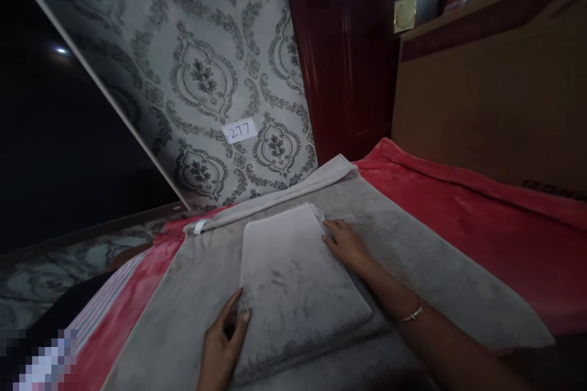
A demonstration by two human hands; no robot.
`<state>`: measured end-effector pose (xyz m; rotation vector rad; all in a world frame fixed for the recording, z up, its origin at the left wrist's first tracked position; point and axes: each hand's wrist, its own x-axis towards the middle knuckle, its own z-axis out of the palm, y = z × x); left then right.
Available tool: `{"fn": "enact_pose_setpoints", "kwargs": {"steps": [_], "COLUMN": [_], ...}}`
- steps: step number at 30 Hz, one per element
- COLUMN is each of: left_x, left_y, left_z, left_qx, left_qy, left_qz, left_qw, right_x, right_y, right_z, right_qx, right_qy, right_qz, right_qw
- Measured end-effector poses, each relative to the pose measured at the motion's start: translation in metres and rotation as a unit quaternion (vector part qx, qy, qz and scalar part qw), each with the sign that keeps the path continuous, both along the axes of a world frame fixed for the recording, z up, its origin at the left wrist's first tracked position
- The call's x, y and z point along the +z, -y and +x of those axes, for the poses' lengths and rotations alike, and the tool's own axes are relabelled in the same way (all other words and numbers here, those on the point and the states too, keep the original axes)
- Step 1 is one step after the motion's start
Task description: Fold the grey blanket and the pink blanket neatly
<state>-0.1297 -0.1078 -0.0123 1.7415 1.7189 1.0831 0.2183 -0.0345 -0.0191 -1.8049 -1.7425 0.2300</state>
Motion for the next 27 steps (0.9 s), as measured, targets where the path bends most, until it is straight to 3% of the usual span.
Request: {"fn": "enact_pose_setpoints", "kwargs": {"steps": [10, 15, 22, 27], "left_x": [-0.003, 0.002, -0.006, -0.009], "left_y": [-0.003, 0.003, 0.007, 0.01], "left_z": [-0.008, -0.002, 0.003, 0.003], "left_qx": [-0.04, -0.001, -0.015, -0.027], "left_qy": [0.052, 0.044, 0.028, 0.094], "left_qz": [-0.007, 0.01, -0.046, -0.049], "left_qw": [0.998, 0.999, 0.998, 0.994], "right_x": [-0.003, -0.003, 0.003, 0.006], "right_y": [-0.008, 0.002, 0.016, 0.02], "right_z": [0.014, 0.014, 0.004, -0.005], "right_qx": [0.019, 0.005, -0.019, -0.02], "right_qy": [-0.043, -0.065, -0.04, -0.01], "right_qz": [0.004, 0.031, 0.012, 0.005], "right_qw": [0.999, 0.997, 0.999, 1.0]}}
